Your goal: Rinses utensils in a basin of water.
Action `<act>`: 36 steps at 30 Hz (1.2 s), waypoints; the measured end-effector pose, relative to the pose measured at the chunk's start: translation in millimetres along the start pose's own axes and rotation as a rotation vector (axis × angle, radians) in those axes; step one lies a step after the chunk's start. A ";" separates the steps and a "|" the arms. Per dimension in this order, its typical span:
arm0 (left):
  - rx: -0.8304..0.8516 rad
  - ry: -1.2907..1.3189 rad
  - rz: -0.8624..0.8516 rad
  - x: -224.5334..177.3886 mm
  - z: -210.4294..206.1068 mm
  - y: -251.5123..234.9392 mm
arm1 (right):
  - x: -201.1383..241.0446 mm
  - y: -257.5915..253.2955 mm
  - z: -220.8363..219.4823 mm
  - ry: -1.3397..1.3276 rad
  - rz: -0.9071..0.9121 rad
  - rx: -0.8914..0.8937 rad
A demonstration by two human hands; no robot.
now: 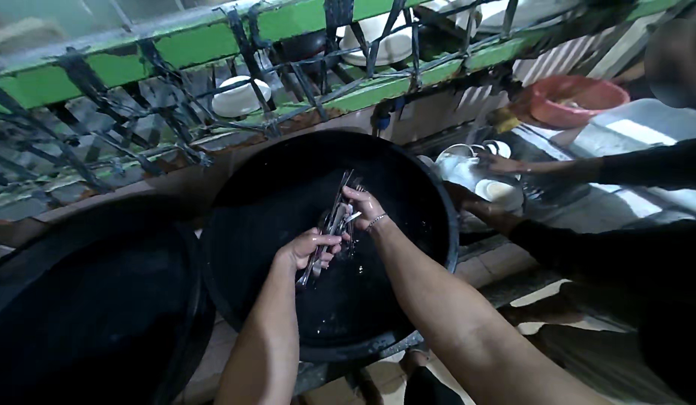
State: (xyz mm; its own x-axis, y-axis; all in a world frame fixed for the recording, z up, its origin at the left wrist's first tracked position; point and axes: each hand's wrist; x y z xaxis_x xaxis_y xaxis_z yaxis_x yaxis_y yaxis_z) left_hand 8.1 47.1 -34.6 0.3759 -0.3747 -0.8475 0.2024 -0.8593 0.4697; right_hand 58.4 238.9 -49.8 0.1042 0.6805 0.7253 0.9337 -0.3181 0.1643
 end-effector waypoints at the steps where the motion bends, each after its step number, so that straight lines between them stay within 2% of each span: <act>1: -0.047 -0.013 0.035 0.6 1.4 3.1 | 2.7 -1.6 1.5 -0.028 0.031 -0.019; 4: -0.213 -0.053 0.117 1.9 10.2 13.6 | 11.4 -9.5 8.9 -0.148 0.118 -0.183; 6: -0.429 -0.089 0.174 3.4 14.4 15.7 | 19.5 -13.9 14.0 -0.233 0.173 -0.335; 8: -0.622 -0.086 0.191 5.0 15.7 13.8 | 23.4 -17.3 18.8 -0.334 0.221 -0.370; 12: -0.804 0.096 -0.058 5.3 7.3 5.9 | 13.3 -17.1 14.5 -0.400 0.147 -0.327; 14: -0.815 0.161 -0.111 6.0 4.7 -2.7 | 3.5 -13.8 7.2 -0.317 0.061 -0.279; 20: -0.597 0.143 0.006 7.4 3.1 -13.8 | -19.6 1.6 -7.5 0.217 -0.056 -0.080; 23: -0.630 0.004 0.037 6.4 2.5 -11.8 | -21.5 2.7 -9.3 0.314 -0.055 -0.129; 26: -0.777 -0.020 0.060 3.6 4.6 -8.5 | -14.1 -2.9 -6.5 0.370 -0.023 -0.285; 28: -0.844 -0.112 0.146 0.5 11.1 -2.8 | -1.3 -1.3 -9.0 0.572 0.006 -0.375; 30: -0.871 -0.225 0.229 -2.4 15.1 2.7 | 9.1 6.8 -15.2 0.849 0.076 -0.298; 33: -0.787 -0.287 0.315 -4.2 17.7 8.8 | 2.2 20.3 -31.6 1.316 0.272 0.062; 34: -0.738 -0.287 0.302 -3.4 18.8 10.4 | -6.2 20.1 -36.1 1.434 0.299 0.199; 36: -0.658 -0.226 0.262 -2.7 22.2 14.5 | -25.2 15.0 -42.6 1.598 0.238 0.392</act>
State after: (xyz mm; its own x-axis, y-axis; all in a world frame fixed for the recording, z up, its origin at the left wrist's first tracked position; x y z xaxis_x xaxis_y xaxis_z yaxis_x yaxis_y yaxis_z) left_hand -10.0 27.9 -31.0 0.3052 -0.6623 -0.6843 0.6585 -0.3723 0.6541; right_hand 55.2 188.9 -37.2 0.0456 -0.7528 0.6566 0.9990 0.0341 -0.0302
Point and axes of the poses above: each hand's wrist, its own y-axis away from the middle knuckle, its own z-axis out of the back of the hand, x = y × z, and after that the axes turned 2 degrees about -y, right-handed
